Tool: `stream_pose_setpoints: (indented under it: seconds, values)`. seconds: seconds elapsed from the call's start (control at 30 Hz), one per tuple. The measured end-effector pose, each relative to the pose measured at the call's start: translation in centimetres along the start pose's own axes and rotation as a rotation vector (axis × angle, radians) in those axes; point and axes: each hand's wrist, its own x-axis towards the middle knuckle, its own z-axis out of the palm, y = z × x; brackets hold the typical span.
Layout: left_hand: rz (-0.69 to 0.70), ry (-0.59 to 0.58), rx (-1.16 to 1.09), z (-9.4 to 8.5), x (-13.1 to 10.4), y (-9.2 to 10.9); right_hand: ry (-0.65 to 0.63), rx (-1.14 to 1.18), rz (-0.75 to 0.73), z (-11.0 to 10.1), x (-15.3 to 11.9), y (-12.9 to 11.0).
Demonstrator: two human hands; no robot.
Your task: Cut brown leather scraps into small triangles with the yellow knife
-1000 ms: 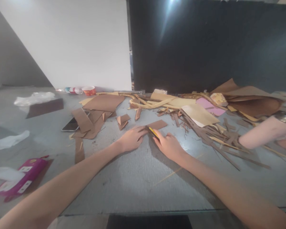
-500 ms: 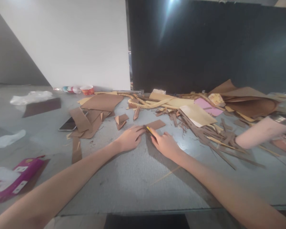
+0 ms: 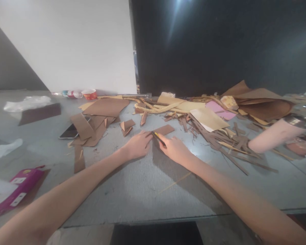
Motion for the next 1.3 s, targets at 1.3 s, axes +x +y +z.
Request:
stream_pose_setpoints:
  seconds: [1.3]
  values:
    - [-0.012, 0.011, 0.001, 0.4, -0.4, -0.3, -0.088, 0.181, 0.019, -4.9, -3.2, 0.2]
